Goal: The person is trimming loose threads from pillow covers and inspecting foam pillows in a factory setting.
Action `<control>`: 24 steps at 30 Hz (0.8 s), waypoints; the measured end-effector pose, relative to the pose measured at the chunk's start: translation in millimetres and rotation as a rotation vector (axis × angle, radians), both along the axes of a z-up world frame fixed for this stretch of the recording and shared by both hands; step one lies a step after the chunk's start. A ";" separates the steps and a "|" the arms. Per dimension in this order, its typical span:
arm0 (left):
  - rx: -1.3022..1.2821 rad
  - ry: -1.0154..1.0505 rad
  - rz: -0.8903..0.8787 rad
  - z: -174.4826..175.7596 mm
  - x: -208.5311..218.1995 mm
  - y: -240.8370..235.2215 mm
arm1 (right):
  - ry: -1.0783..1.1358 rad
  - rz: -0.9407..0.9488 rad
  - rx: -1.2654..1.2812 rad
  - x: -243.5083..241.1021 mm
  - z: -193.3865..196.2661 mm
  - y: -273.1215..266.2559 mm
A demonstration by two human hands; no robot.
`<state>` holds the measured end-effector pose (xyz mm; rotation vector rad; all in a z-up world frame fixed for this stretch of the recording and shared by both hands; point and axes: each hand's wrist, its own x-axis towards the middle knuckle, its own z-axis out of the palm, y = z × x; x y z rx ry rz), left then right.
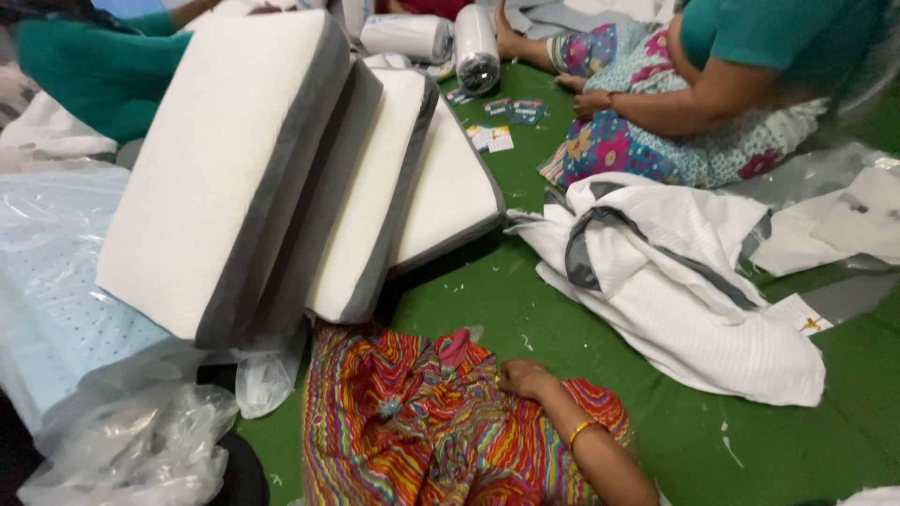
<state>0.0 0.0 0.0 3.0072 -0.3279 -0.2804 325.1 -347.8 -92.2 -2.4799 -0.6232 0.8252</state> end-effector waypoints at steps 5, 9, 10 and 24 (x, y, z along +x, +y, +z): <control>0.010 -0.037 -0.017 18.3 73.4 -18.7 | -0.009 0.034 -0.011 4.5 4.6 -1.5; 0.008 -0.023 -0.021 36.1 78.8 -20.6 | 0.018 0.033 -0.006 2.0 -0.2 -1.7; 0.007 -0.020 -0.021 40.5 80.4 -21.2 | 0.016 0.033 -0.008 3.5 -1.9 -1.6; 0.005 -0.363 -0.083 231.5 177.2 -3.6 | -0.031 0.011 0.031 5.6 -17.8 -5.7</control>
